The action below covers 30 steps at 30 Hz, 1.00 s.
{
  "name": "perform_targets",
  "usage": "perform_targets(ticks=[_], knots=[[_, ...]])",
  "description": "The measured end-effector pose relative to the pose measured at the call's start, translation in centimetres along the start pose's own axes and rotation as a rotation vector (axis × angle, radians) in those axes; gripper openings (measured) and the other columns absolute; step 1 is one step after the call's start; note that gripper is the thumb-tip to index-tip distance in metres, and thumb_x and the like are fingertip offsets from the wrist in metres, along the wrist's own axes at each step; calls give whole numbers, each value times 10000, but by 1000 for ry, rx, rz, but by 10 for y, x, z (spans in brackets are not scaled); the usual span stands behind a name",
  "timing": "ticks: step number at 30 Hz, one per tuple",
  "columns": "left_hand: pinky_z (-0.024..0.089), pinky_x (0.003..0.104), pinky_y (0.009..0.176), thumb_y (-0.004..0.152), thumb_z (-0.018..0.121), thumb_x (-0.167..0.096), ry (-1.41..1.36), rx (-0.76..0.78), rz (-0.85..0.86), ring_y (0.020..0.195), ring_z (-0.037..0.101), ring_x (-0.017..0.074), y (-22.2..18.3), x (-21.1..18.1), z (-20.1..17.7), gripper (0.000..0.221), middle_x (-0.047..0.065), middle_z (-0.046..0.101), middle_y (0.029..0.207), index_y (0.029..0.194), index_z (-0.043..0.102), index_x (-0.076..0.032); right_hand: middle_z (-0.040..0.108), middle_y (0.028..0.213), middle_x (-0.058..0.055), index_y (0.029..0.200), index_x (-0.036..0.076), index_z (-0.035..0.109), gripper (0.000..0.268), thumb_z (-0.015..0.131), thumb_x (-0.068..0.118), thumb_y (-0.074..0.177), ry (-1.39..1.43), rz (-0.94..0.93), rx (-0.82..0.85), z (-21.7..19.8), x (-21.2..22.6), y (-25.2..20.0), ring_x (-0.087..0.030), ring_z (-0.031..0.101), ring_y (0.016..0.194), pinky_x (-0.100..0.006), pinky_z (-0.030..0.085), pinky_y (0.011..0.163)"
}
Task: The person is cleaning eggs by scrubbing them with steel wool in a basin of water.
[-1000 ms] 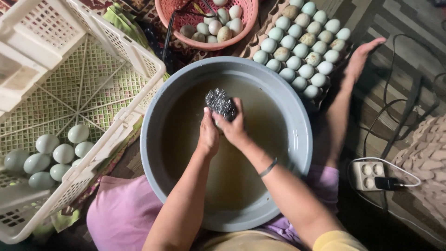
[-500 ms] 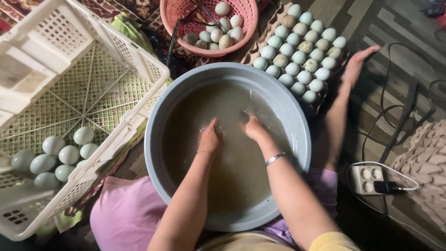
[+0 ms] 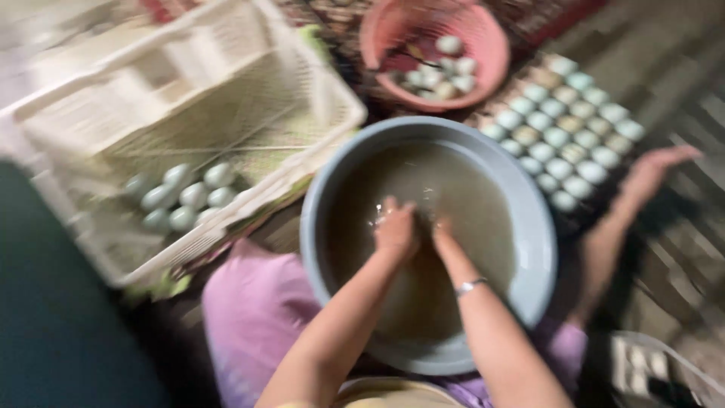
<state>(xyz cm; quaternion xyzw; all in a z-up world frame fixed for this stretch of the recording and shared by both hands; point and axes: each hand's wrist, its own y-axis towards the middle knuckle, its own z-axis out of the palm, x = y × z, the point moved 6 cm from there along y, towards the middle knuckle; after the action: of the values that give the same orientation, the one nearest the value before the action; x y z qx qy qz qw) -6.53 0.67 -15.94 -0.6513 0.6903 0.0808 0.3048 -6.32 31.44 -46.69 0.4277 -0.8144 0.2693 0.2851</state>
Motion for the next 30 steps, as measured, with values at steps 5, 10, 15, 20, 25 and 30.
perform_targets(ticks=[5,10,15,20,25,30], knots=[[603,426,554,650,813,-89,86,-575,170,790,638,373,0,-11,-17,364,134,469,1033,936,606,-180,530,1508,22,1423,326,586,657,448,789,978,321,200,156,1,136,-3,-212,427,1438,-353,299,1220],[604,434,564,705,773,-87,147,-484,193,820,618,365,10,-2,-8,299,123,496,963,983,679,-145,533,1291,48,1223,538,588,407,637,645,833,-277,48,26,-57,193,-32,-208,575,1218,-363,485,1009],[656,445,639,747,754,-85,92,-196,274,954,629,396,29,-8,-32,452,139,492,1127,1173,627,-167,541,1351,-186,1372,415,536,641,749,96,859,-660,-114,186,-98,234,-74,-396,553,1322,-503,479,1076],[617,472,666,968,568,-45,-30,-856,559,789,703,410,57,10,-135,335,226,585,1032,1297,503,-54,712,1234,-241,1333,148,635,554,773,198,799,-705,-113,196,-118,229,-91,-421,663,1199,-512,540,980],[545,550,951,863,757,-138,-245,-769,346,1077,647,459,140,138,-214,484,228,619,1141,1296,550,-77,714,1205,-159,1403,290,545,733,797,189,723,-493,-40,232,-127,230,-114,-378,666,1164,-460,532,913],[601,446,796,829,769,-290,241,-613,-168,962,685,267,176,272,-207,455,-27,686,1078,1245,587,-334,732,1187,-136,1389,324,546,729,713,105,715,-463,45,269,-117,246,-128,-351,680,1160,-443,535,891]])
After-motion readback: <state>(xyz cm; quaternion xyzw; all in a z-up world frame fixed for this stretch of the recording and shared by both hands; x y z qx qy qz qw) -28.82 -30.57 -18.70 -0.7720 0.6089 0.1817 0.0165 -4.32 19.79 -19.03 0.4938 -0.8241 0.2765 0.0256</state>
